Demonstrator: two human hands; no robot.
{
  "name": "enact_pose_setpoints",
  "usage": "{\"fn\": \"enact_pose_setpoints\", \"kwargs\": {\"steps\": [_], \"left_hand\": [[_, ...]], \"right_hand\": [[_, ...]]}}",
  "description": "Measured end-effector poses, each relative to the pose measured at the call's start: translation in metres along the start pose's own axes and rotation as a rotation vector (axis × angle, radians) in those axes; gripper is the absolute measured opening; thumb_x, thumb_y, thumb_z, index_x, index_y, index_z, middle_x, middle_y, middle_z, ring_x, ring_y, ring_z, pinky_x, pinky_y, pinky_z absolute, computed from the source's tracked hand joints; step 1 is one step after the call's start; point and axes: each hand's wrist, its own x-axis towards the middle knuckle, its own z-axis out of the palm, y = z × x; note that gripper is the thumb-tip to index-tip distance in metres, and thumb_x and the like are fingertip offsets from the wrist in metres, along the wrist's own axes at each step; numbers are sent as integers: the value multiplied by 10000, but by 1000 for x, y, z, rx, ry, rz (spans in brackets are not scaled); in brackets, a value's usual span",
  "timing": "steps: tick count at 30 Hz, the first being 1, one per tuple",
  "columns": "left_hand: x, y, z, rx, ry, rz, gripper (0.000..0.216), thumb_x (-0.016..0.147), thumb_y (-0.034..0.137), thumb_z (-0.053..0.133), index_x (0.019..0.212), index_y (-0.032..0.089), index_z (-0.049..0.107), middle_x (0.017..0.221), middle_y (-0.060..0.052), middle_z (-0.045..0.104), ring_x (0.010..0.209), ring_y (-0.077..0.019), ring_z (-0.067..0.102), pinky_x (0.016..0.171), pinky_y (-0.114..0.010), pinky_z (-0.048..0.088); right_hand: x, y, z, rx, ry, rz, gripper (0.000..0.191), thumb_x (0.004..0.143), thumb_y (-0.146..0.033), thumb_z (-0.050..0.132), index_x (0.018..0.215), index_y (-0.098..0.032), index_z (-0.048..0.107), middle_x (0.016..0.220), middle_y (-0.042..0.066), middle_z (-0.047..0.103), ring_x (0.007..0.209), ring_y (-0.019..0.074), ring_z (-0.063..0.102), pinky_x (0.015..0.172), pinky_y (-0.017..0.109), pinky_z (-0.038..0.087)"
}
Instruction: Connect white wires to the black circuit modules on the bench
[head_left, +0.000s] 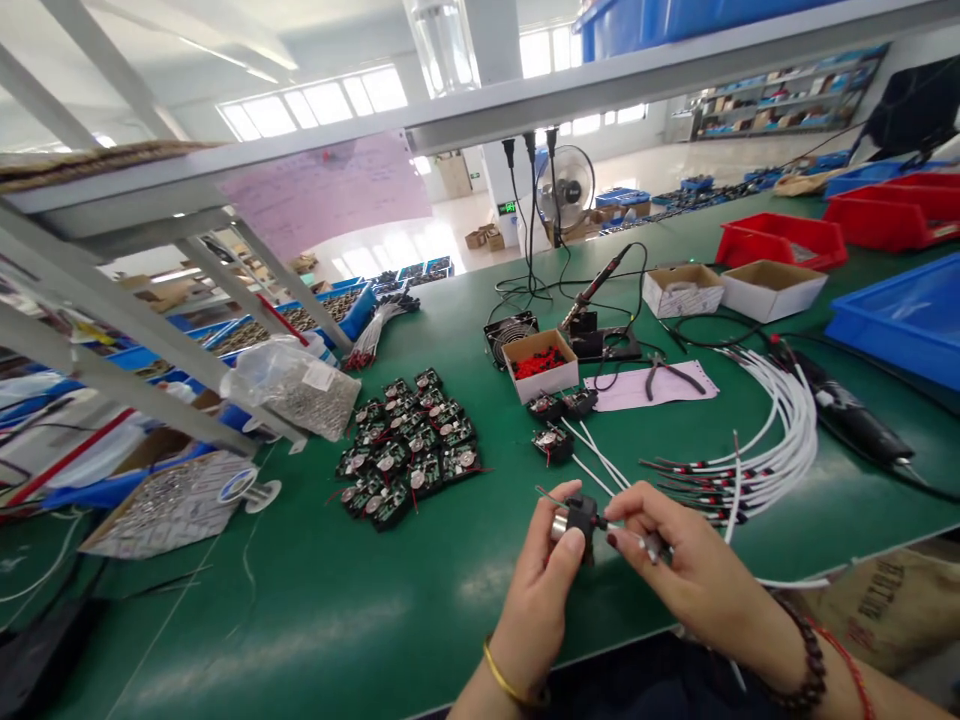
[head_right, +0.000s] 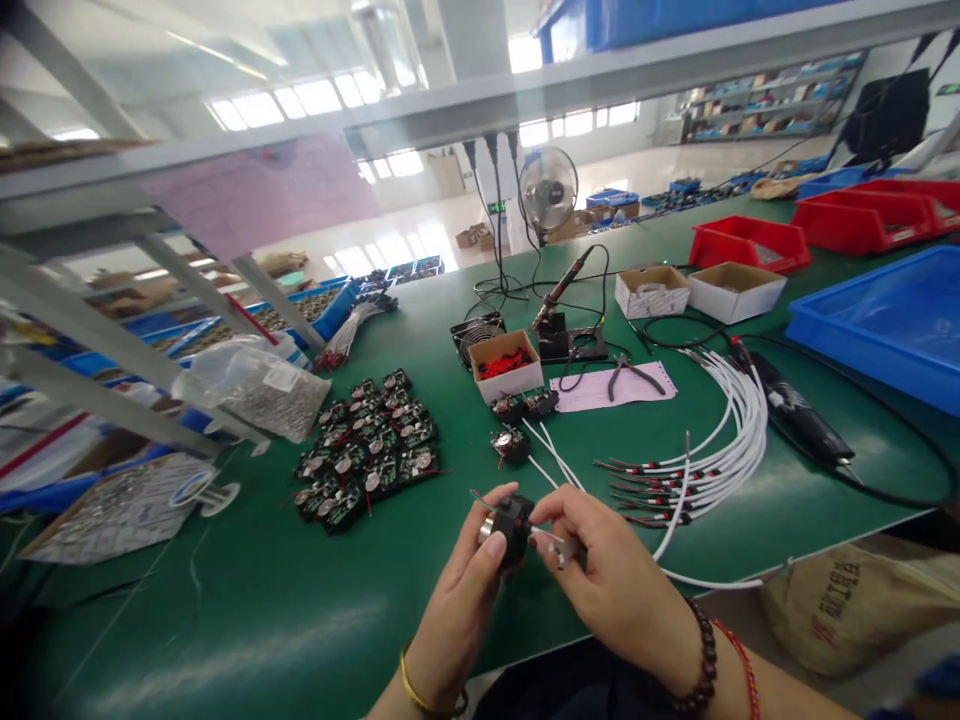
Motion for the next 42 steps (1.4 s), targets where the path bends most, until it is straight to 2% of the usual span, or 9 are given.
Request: {"fn": "enact_pose_setpoints", "kwargs": {"steps": [6,12,19,21,27,31,34,38,42], "left_hand": [[-4,-3,4,-62,0,-63,698,910,719,703,1454,284,651,1324,-53,692,1074,-242,606,914,-313,468],[-11,8,8,203,24,100,611,981,678,628,1444,280,659,1318,-77,702,1048,-252,646,956,-351,506],[-18,9,5,408,35,237,478,1055,484,584,1489,285,612,1449,-108,628,1292,-299,592,1108,-403,460],[-20,7,5,418,42,248,474,1063,470,569,1498,284,601,1458,-115,624,1313,-307,585,1136,-428,441],[-22,4,8,337,107,233,436,1074,478,553,1461,287,618,1542,-105,595,1440,-326,517,1266,-485,288],[-24,6,7,329,89,257,450,1067,492,572,1464,288,627,1508,-107,613,1372,-318,566,1201,-450,376],[-24,8,4,346,62,267,454,1065,478,579,1473,284,628,1478,-111,620,1331,-315,582,1137,-426,437],[-22,12,-2,407,3,330,430,1073,404,574,1488,299,619,1415,-109,634,1281,-303,589,1075,-405,477],[-20,22,-11,514,-28,480,437,1064,340,578,1500,320,604,1352,-111,622,1278,-313,565,1074,-430,471]], "right_hand": [[0,-6,-2,-89,51,-113,101,1046,-199,559,993,-219,642,792,-11,618,662,179,583,623,284,442],[-4,-6,6,-247,112,-254,148,1082,-164,478,1018,-210,603,867,49,657,782,240,622,712,344,446],[-1,-7,10,105,-114,107,444,1187,-499,358,882,-229,535,782,-12,582,696,190,556,637,281,438],[0,-7,10,147,-153,138,509,1185,-560,319,852,-228,515,764,-16,559,692,187,536,636,278,434],[-2,-12,11,-120,-67,-105,201,1128,-244,414,1019,-216,581,950,64,671,859,246,619,766,339,462],[-3,-10,15,-329,1,-256,236,1070,-120,379,930,-221,541,867,83,663,788,263,580,711,357,417],[-2,-9,15,-299,-23,-213,292,1116,-202,364,873,-224,524,804,58,624,738,241,559,684,341,404],[0,-11,10,87,-216,48,527,1185,-525,337,792,-219,508,720,-10,551,648,178,511,610,277,405],[0,-16,2,218,-257,139,590,1133,-685,411,896,-205,660,798,7,625,734,189,570,673,277,468]]}}
